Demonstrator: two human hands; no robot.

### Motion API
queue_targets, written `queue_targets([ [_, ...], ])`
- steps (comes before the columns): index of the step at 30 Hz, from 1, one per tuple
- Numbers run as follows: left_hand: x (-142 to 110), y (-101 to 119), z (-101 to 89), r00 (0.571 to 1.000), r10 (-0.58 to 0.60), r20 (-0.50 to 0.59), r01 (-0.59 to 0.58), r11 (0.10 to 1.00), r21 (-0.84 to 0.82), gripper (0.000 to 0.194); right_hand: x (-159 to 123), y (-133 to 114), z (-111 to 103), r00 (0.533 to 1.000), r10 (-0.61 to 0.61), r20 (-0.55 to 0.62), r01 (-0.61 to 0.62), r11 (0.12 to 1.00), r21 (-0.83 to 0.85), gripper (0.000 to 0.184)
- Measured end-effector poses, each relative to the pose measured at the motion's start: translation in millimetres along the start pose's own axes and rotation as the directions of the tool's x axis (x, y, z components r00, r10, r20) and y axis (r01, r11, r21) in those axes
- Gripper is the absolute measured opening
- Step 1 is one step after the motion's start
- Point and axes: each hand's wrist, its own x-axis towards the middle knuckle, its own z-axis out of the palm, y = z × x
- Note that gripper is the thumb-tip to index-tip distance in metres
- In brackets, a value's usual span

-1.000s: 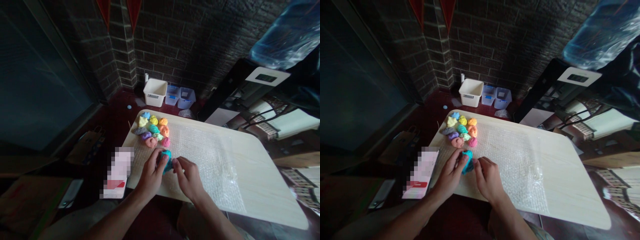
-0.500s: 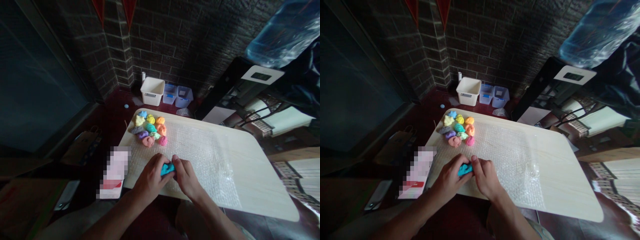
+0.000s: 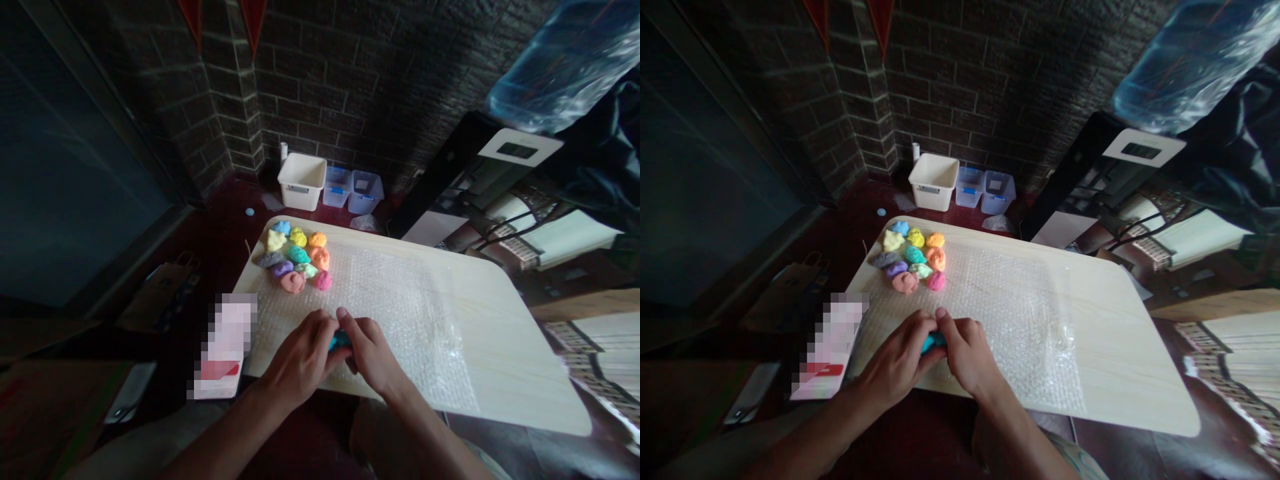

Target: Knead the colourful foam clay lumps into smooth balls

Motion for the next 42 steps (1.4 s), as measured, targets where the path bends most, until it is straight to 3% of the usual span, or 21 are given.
queue_targets([
  [4, 0.0, 1.4, 2.9, 0.998, 0.056, -0.033, -0.055, 0.998, 0.031, 0.007, 2.2, 3.0, 8.9, 0.995, 0.097, 0.039, -0.103, 0.967, 0.233, 0.06],
  [8, -1.2, 4.8, 4.3, 0.997, 0.02, -0.078, -0.02, 1.0, 0.011, 0.012, 1.8, 6.6, 18.2, 0.987, 0.149, 0.066, -0.163, 0.897, 0.411, 0.058],
  [13, -1.2, 6.2, -1.0, 0.997, -0.071, -0.038, 0.067, 0.993, -0.102, 0.033, 3.8, 5.8, 16.5, 0.974, 0.217, -0.066, -0.16, 0.863, 0.479, 0.052],
  [15, -1.4, 5.7, -3.0, 0.997, -0.077, -0.015, 0.075, 0.992, -0.104, 0.031, 4.7, 5.0, 13.1, 0.959, 0.257, -0.116, -0.17, 0.855, 0.489, 0.049],
  [18, -3.2, 4.7, -1.5, 0.998, -0.059, 0.031, 0.06, 0.997, -0.045, 0.021, 5.3, 4.9, 8.2, 0.966, 0.219, -0.14, -0.154, 0.916, 0.37, 0.051],
  [21, -4.7, 2.9, 2.6, 0.996, -0.037, 0.086, 0.033, 0.999, 0.039, 0.022, 6.3, 5.9, 5.2, 0.985, 0.027, -0.17, -0.011, 0.996, 0.09, 0.059],
  [24, -4.7, 0.6, 3.8, 0.992, -0.015, 0.122, 0.006, 0.997, 0.075, 0.021, 7.5, 7.7, 4.4, 0.981, -0.136, -0.137, 0.123, 0.987, -0.104, 0.064],
  [28, -5.2, -0.5, -1.2, 0.989, -0.011, 0.146, 0.016, 0.999, -0.031, 0.014, 5.7, 10.6, 6.2, 0.975, -0.218, -0.038, 0.209, 0.963, -0.169, 0.064],
  [32, -6.4, 1.9, -5.8, 0.989, -0.053, 0.138, 0.072, 0.989, -0.133, 0.015, 1.7, 13.2, 10.0, 0.965, -0.261, -0.019, 0.256, 0.957, -0.133, 0.065],
  [35, -5.1, 3.9, -6.8, 0.986, -0.088, 0.141, 0.11, 0.981, -0.157, 0.013, -0.9, 12.7, 12.8, 0.982, -0.175, -0.073, 0.176, 0.984, 0.015, 0.066],
  [39, -0.4, 5.3, -7.1, 0.984, -0.104, 0.144, 0.123, 0.984, -0.126, 0.018, -3.4, 9.3, 15.3, 0.971, 0.118, -0.207, -0.054, 0.954, 0.294, 0.062],
  [42, 2.6, 7.3, -8.2, 0.986, -0.12, 0.115, 0.135, 0.982, -0.134, 0.016, -3.9, 7.9, 18.4, 0.958, 0.235, -0.162, -0.156, 0.906, 0.393, 0.062],
])
